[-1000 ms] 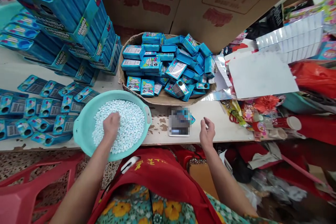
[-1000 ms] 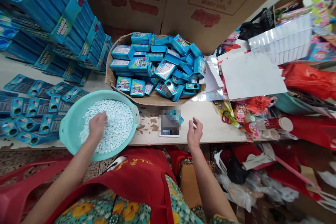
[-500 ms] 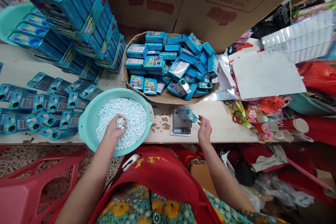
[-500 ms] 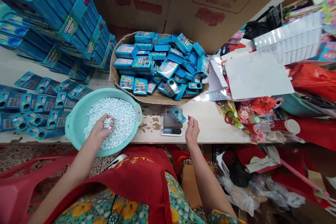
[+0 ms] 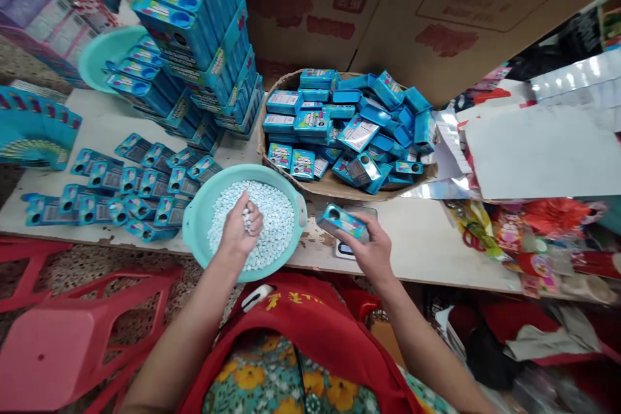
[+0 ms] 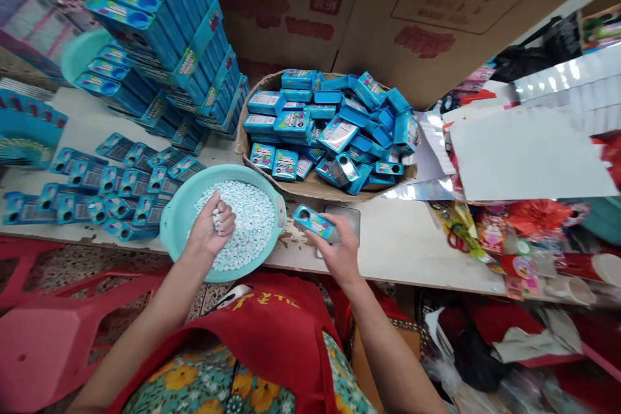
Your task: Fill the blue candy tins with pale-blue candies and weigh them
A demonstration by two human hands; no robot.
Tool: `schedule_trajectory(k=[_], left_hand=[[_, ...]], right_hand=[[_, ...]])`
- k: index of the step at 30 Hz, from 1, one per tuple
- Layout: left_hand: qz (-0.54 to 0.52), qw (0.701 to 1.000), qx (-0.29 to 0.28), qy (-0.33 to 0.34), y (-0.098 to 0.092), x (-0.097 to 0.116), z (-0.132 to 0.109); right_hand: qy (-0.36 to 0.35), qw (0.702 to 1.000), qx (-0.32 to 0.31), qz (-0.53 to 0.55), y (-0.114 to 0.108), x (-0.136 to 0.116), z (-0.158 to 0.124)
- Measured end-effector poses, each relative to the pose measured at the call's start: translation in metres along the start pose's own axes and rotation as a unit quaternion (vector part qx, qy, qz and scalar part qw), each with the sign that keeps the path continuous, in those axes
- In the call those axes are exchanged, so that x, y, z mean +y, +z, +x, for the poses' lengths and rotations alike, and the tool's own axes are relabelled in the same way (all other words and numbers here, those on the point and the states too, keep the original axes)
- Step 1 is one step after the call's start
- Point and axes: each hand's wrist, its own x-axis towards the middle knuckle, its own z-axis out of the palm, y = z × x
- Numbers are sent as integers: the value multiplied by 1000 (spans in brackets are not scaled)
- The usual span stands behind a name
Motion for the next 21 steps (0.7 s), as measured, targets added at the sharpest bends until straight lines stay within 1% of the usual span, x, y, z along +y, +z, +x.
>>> schedule_trajectory(k=[2,4,5,7,9,11,14,17,21], left_hand=[[7,997,-35,66,23,0,-15],[31,987,-45,149,37,-3,-22],[47,980,-41,191,39,-5,-22],[76,963,-17,259,38,-8,-19],[86,950,11,298,32,-9,-14],[81,945,23,316,26,-8,-11],[84,943,15,323,22,-8,-9],[95,939,18,330,26,-9,-8],[88,938,44,332,32,-12,-2]], right_hand=[[-61,996,-69,10,25,-29,1],[-99,988,-114,18,52,-49,0],[-110,986,-127,20,63,-56,0],[-124,982,-143,17,81,-64,0],[-128,981,-147,11,90,-67,2],[-129,981,-143,8,93,-68,4],[-127,983,-134,8,93,-69,8],[-128,983,-128,2,93,-68,10],[-139,982,-131,-11,93,-67,12]])
